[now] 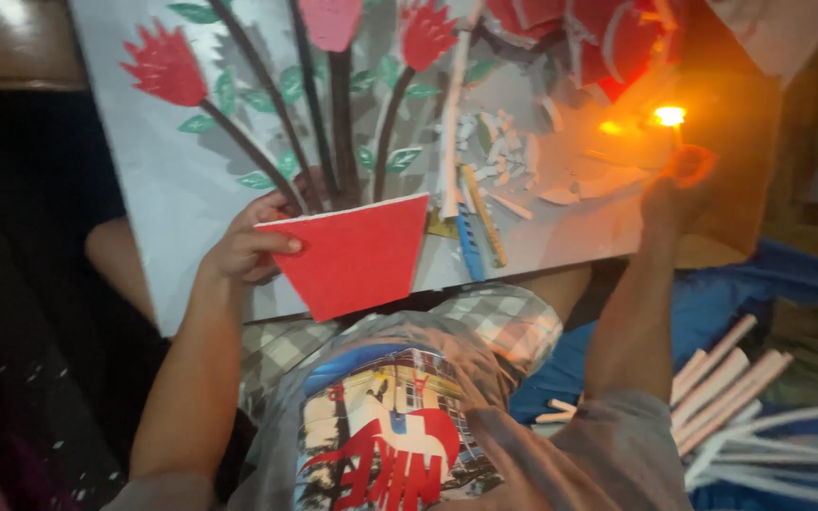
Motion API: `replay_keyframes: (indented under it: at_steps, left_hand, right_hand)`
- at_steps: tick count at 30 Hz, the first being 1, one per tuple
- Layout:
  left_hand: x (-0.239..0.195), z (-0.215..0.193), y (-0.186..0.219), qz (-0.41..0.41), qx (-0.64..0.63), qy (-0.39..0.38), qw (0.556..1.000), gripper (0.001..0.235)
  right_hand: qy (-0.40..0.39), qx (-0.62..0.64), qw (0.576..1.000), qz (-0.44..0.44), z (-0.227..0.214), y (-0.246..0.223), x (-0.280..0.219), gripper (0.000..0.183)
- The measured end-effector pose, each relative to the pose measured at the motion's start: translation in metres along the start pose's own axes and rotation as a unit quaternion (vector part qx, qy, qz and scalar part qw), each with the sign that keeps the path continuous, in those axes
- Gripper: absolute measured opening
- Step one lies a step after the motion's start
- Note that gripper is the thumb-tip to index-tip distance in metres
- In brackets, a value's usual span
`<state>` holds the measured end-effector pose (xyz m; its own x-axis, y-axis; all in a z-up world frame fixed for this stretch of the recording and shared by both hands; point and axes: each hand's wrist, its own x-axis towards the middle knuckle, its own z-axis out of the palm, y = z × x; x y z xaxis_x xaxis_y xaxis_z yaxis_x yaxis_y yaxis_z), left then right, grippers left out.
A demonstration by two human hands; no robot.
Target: Assembling a 3D paper flower art piece by attaching a red paper pot and adjusting the flower stems.
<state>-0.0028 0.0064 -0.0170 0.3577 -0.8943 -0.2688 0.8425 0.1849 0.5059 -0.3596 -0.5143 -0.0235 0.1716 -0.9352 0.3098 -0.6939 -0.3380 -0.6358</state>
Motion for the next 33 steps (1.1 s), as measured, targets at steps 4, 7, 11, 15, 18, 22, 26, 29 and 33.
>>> replay_keyframes:
  at_steps: [4,7,11,15,18,22,26,29,33]
  left_hand:
    - [-0.009,0.023,0.007,0.023,0.013,0.057,0.998,0.064]
    - [-0.012,0.017,0.014,-0.024,0.041,-0.005,0.999,0.052]
    - [-0.031,0.039,0.006,0.005,0.042,-0.014,0.999,0.057]
    - [-0.035,0.063,0.024,-0.001,0.097,-0.039,0.995,0.046]
    - [-0.039,0.082,0.034,-0.003,0.097,-0.066,0.993,0.044]
    - [-0.036,0.062,0.024,-0.007,0.092,-0.089,0.992,0.05]
    - [-0.035,0.06,0.028,-0.029,0.124,-0.12,0.985,0.044]
    - [-0.035,0.051,0.02,-0.035,0.139,-0.125,0.982,0.043]
    - [-0.033,0.038,0.012,-0.038,0.149,-0.139,0.978,0.043]
  right_hand:
    - [-0.048,0.055,0.997,0.029,-0.003,-0.077,-0.03,0.02]
    - [-0.202,0.07,0.961,-0.177,-0.028,-0.184,-0.075,0.013]
    - [-0.36,0.134,0.865,-0.324,-0.037,-0.304,-0.137,0.014]
    - [-0.372,0.102,0.796,-0.467,-0.02,-0.323,-0.165,0.02]
    - [-0.377,0.089,0.774,-0.501,-0.014,-0.333,-0.176,0.013]
    - [-0.394,0.099,0.76,-0.507,-0.009,-0.334,-0.182,0.014]
    - [-0.398,0.092,0.753,-0.516,-0.011,-0.342,-0.181,0.014]
    - [-0.396,0.045,0.747,-0.532,-0.012,-0.341,-0.18,0.013]
    - [-0.33,0.004,0.731,-0.598,-0.01,-0.339,-0.187,0.019]
